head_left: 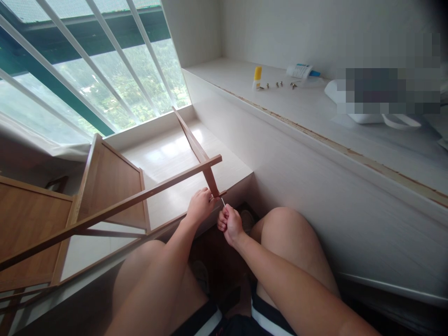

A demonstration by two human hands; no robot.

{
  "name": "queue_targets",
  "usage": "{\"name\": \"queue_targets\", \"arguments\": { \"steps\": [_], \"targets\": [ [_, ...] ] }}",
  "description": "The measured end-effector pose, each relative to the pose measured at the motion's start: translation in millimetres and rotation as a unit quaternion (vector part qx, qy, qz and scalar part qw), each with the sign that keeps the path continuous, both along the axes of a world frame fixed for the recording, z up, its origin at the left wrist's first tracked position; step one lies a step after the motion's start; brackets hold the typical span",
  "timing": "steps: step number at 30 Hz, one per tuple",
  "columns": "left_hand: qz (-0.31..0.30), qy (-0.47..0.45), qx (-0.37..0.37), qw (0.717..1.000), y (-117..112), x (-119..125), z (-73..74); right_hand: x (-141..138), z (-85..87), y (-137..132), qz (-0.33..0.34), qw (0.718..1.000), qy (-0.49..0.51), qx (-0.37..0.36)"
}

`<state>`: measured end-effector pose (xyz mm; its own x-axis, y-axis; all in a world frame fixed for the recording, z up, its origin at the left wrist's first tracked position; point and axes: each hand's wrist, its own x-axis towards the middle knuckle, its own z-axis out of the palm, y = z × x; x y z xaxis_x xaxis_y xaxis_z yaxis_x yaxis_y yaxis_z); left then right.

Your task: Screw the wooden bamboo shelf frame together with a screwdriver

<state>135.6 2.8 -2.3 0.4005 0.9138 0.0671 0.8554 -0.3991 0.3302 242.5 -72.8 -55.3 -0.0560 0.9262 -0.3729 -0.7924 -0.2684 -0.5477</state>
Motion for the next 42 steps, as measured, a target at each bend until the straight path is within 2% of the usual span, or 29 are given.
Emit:
{"name": "queue_targets", "arguments": {
  "steps": [13,21,28,37,42],
  "targets": [
    [0.002,-0.008,-0.008,1.0,1.1,0.0,0.4,-3.6,-8.7,4.4,-0.038,0.983,-0.177,0.019],
    [0.008,-0.012,-0.015,1.0,0.8,0.1,-0.1,3.5,-7.6,9.0,-0.048,0.984,-0.167,-0.04],
    [0.013,-0.006,-0.019,1.0,2.0,-0.9,-2.7,2.2,-10.5,8.9,-0.054,0.965,-0.257,0.009],
    [0.013,-0.012,-0.02,1.0,1.9,-1.1,-2.6,1.1,-15.6,7.8,-0.046,0.952,-0.303,0.01],
    [0.011,-0.019,-0.014,1.0,2.3,-1.5,-5.2,2.9,-13.9,7.0,-0.044,0.92,-0.388,0.032]
  ]
}}
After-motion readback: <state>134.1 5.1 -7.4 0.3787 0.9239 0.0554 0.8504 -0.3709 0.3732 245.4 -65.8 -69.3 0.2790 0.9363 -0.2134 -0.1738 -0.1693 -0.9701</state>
